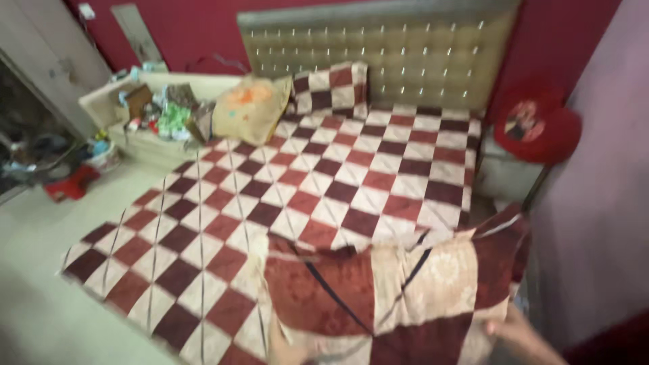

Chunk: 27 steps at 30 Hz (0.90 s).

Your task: The person puts a pillowcase onto a pillow, places the pillow near the headboard, and smooths and tucks the bedsheet along the mattress.

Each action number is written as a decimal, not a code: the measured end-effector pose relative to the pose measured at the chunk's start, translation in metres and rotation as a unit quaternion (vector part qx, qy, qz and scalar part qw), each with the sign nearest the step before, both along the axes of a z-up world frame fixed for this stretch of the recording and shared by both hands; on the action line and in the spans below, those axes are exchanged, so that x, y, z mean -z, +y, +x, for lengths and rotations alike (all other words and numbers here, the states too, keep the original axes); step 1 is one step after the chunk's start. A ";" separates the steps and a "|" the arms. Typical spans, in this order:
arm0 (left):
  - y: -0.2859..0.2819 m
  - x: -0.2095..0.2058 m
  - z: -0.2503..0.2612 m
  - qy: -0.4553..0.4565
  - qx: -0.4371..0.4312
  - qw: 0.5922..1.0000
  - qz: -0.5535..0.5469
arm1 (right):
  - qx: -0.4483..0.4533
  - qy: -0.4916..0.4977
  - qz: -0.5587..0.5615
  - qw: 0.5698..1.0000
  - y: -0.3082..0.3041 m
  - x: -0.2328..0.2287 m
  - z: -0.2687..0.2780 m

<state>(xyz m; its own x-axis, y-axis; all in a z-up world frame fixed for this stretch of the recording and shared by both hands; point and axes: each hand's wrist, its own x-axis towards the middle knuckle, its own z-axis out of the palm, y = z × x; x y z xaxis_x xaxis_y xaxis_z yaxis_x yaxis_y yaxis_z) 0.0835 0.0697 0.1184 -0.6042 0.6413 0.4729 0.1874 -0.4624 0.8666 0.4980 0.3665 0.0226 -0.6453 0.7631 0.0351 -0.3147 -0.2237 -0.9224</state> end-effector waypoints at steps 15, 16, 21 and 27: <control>-0.019 -0.080 0.033 -0.037 -0.119 0.990 -0.059 | 0.225 0.049 0.210 0.950 -0.024 -0.157 -0.015; -0.015 -0.087 0.030 -0.022 -0.122 0.991 -0.056 | 0.240 0.017 0.186 0.953 -0.023 -0.164 -0.019; -0.019 -0.130 0.034 -0.014 -0.041 0.998 0.051 | 0.206 0.084 0.222 0.949 -0.036 -0.219 -0.046; -0.008 -0.165 0.040 -0.097 -0.035 0.977 0.188 | 0.288 -0.025 0.440 0.850 -0.078 -0.300 -0.079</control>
<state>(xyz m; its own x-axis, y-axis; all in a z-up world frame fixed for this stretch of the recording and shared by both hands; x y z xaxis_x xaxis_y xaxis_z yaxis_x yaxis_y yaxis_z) 0.1231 0.0622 0.2834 -0.7426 0.3978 0.5388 0.0795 -0.7465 0.6606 0.4186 0.2880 0.3228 -0.1900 0.6456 0.7397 -0.0945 0.7379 -0.6683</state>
